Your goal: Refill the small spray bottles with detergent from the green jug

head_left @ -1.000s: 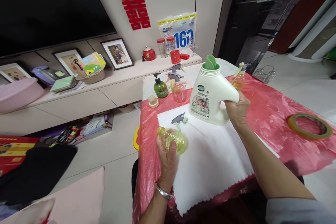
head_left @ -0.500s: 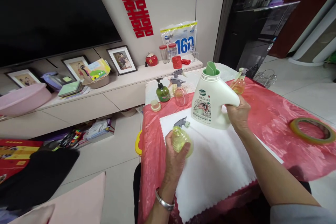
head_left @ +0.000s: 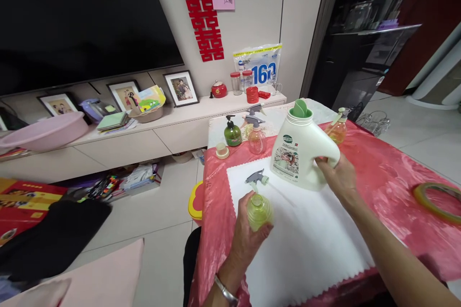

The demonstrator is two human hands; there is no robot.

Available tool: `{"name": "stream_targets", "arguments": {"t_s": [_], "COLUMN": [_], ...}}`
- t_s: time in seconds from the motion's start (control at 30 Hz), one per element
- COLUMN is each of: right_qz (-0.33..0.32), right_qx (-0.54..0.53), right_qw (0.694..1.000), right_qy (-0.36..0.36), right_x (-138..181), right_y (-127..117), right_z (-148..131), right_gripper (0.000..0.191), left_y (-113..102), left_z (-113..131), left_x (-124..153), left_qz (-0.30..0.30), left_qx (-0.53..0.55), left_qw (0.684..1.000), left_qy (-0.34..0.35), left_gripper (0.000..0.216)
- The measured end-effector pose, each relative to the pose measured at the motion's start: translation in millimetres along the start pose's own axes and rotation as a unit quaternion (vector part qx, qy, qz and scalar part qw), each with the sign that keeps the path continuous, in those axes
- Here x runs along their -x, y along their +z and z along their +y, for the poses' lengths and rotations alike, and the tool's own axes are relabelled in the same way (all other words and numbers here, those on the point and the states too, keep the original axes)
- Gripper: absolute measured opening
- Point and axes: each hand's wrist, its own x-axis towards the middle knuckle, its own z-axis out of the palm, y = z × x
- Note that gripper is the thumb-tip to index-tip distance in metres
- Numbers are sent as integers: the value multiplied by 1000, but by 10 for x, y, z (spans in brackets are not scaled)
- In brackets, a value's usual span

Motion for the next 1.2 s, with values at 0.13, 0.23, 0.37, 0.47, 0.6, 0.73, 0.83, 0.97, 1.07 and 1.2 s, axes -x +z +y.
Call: {"name": "stream_targets", "arguments": {"t_s": [0.13, 0.23, 0.37, 0.47, 0.6, 0.73, 0.83, 0.97, 1.07, 1.2], "right_qz": [109, 113, -138, -253, -356, -382, -371, -317, -274, -233], "right_qx": [53, 22, 10, 78, 169, 184, 147, 22, -107, -299], "right_qw": [989, 976, 949, 930, 900, 894, 908, 942, 952, 925], "right_qy": [-90, -183, -282, -253, -188, -141, -124, -107, -84, -32], "right_x": [360, 688, 877, 829, 772, 770, 686, 457, 324, 335], "right_y": [-182, -153, 261, 661, 1007, 1055, 909, 551, 250, -79], "right_z": [-138, -352, -563, -619, -681, -781, -861, -970, -1085, -1334], "right_gripper": [68, 43, 24, 20, 16, 23, 18, 23, 49, 44], "left_y": [63, 72, 66, 80, 93, 86, 94, 118, 120, 120], "left_z": [-134, -143, -114, -119, -136, -131, -150, -213, -243, -245], "left_x": [27, 29, 33, 44, 45, 33, 26, 13, 1, -8], "left_qz": [34, 33, 25, 29, 33, 25, 22, 34, 29, 26], "left_qx": [-25, -33, -28, -15, -6, -12, -25, -52, -65, -59], "left_qw": [997, 997, 999, 999, 998, 998, 997, 995, 994, 994], "left_qy": [60, 57, 33, 34, 44, 53, 64, 75, 81, 92], "left_gripper": [85, 85, 87, 85, 84, 85, 85, 87, 86, 85]}}
